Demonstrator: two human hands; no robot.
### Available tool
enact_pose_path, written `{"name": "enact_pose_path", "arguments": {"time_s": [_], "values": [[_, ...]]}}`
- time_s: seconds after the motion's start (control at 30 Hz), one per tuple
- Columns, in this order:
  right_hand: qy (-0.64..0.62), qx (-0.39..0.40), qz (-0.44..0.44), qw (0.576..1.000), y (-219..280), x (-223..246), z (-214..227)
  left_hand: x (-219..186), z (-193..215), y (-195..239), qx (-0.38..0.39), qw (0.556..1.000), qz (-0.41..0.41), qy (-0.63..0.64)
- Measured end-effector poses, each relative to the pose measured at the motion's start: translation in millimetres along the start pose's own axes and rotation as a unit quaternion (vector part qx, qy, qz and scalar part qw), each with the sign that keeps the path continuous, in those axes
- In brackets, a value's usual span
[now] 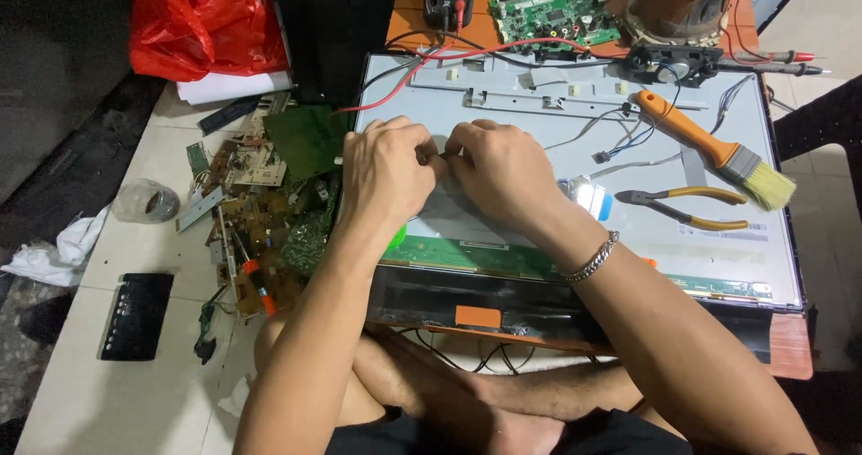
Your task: The person sits on the floor and uses a soldering iron to work on a small electronic component held in their hands. They apply solder from a spool to the component and then use a brush to clean the area.
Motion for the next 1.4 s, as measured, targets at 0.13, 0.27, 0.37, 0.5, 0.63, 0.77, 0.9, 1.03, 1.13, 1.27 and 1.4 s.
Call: {"name": "enact_pose_path", "arguments": {"time_s": [0.13, 0.27, 0.37, 0.5, 0.63, 0.77, 0.9, 1.03, 1.13, 1.27, 1.4], "values": [[0.026, -0.016, 0.007, 1.000, 0.0, -1.0, 1.0, 0.6, -6.1, -0.8, -0.005, 1.000, -0.015, 0.011], [0.037, -0.018, -0.008, 0.999, -1.0, -5.2, 5.4, -5.3, -0.3, 0.8, 0.003, 1.000, -0.012, 0.016], [0.008, -0.011, -0.008, 1.000, -0.6, -3.7, 2.7, -5.5, 0.3, 0.1, 0.002, 1.000, -0.012, 0.014], [0.041, -0.037, -0.025, 0.998, -1.1, -22.5, -4.9, -2.8, -1.3, 1.2, 0.010, 1.000, -0.008, 0.014], [0.013, -0.072, -0.057, 0.996, -9.2, -41.4, 20.2, -4.9, 3.6, 1.2, -0.005, 1.000, -0.012, 0.024], [0.019, -0.068, -0.085, 0.994, -9.9, -65.2, 30.4, -0.4, 9.4, 3.0, -0.068, 0.996, -0.027, 0.058], [0.121, -0.051, -0.055, 0.990, -0.3, -75.8, 25.5, -2.6, 20.9, 5.8, -0.155, 0.982, -0.073, 0.079], [0.165, -0.107, -0.014, 0.980, -5.9, -45.7, 42.0, -11.0, 29.2, 8.7, -0.180, 0.977, -0.091, 0.065], [0.002, -0.148, 0.083, 0.986, -5.2, -7.8, 54.3, -18.8, 32.3, 10.1, -0.182, 0.976, -0.110, 0.051], [-0.052, -0.071, 0.144, 0.986, -1.8, 13.7, 40.0, -21.0, 34.7, 10.5, -0.201, 0.971, -0.121, 0.055], [-0.041, -0.059, 0.149, 0.986, -4.0, 16.0, 36.6, -23.1, 38.0, 10.1, -0.223, 0.961, -0.145, 0.078]]}}
Point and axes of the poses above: each hand's wrist, its own y-axis away from the middle knuckle, its own z-axis out of the back of the hand, x = y × z, the point moved 8 cm from there along -y, towards the middle knuckle, and after that the axes turned 3 degrees about -x, right-handed, at the moved point
